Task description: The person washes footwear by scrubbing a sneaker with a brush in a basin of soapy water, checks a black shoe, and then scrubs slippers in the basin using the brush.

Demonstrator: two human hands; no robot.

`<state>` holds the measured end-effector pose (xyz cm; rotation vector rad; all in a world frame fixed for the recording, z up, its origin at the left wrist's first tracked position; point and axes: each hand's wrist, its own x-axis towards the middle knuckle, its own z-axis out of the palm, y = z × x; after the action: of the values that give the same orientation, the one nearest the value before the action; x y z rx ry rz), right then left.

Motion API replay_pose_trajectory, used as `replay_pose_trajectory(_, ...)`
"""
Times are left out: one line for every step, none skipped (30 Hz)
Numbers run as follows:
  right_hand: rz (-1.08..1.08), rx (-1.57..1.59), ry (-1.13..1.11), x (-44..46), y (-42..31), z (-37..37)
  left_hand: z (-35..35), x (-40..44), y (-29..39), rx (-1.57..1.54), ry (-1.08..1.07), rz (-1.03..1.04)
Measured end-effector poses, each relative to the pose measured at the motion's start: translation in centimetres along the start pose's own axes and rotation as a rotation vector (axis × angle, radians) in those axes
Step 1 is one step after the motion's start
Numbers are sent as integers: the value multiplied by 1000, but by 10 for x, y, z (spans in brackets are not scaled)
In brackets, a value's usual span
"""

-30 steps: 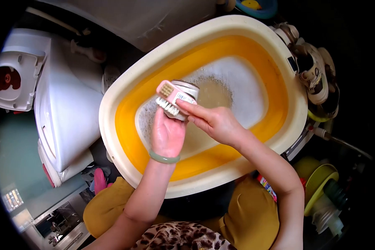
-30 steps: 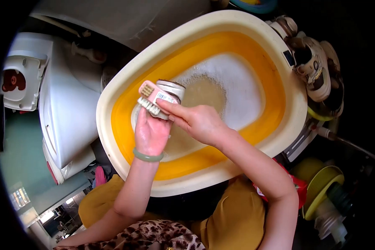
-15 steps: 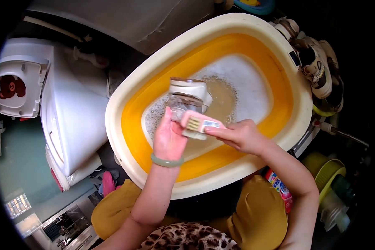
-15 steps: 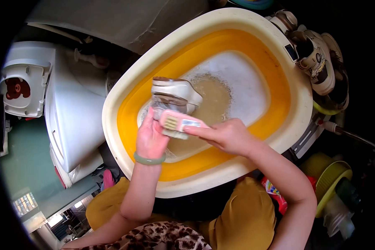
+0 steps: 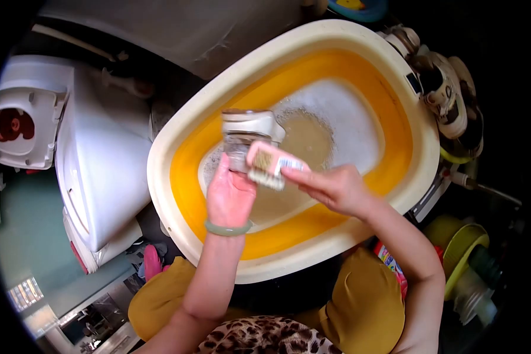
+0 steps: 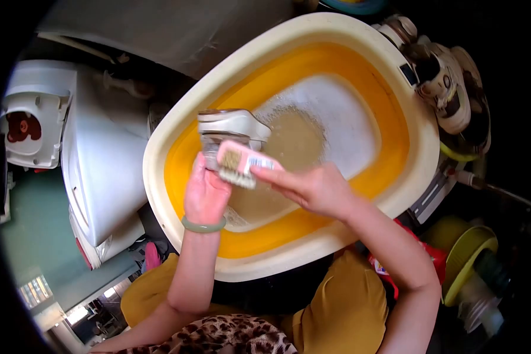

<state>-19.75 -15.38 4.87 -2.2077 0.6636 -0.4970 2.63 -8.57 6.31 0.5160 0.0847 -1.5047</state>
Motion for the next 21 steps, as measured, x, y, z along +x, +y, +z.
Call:
replay_pose_trajectory(15,3,5,4,1,0,1,1,0,-23,76,48)
replay_pose_trajectory(-39,60,88,14,0,2,1,1,5,-122,118,48)
replay_pose_trajectory(-97,120,172,27,-2,4,-1,0,9,-117,119,48)
replay_pose_trajectory(-182,182,179,41,-9,4,-7,0,13,-153,70,36)
replay_pose_trajectory(-187,161,87,51,-16,4,-11,0,15,-190,22,18)
replay_pose_trajectory(-200,182,92,54,-16,11,-13,1,13,-254,-57,-3)
replay_pose_trajectory(-214,202,96,54,-13,20,1,0,11,-253,-57,-10)
replay_pose_trajectory(-211,197,100,45,-6,27,17,-1,10,-143,221,16)
replay_pose_trajectory(-170,186,107,29,3,33,27,-2,10,-31,495,48)
replay_pose_trajectory(-130,182,110,15,9,35,10,-5,15,-167,301,22)
replay_pose_trajectory(-135,183,107,2,14,31,0,-5,20,-169,301,28)
replay_pose_trajectory(-33,144,56,-8,15,24,-7,-5,24,-284,178,-7)
replay_pose_trajectory(71,104,6,-14,15,21,-13,-4,26,-399,54,-45)
replay_pose_trajectory(32,56,24,-15,17,17,-19,-2,28,-395,31,-57)
replay_pose_trajectory(35,55,25,-1,7,9,-13,-3,24,-396,32,-61)
replay_pose_trajectory(-82,39,84,20,-6,3,-4,-4,19,-314,53,-35)
replay_pose_trajectory(-200,23,146,39,-17,0,2,-4,17,-230,73,-8)
replay_pose_trajectory(-202,23,152,54,-24,0,-6,1,17,-400,109,17)
replay_pose_trajectory(-161,59,119,66,-30,0,-2,0,16,-397,108,18)
replay_pose_trajectory(-118,94,85,72,-34,0,3,-1,15,-348,135,37)
replay_pose_trajectory(-120,90,86,61,-27,7,10,0,14,-303,158,55)
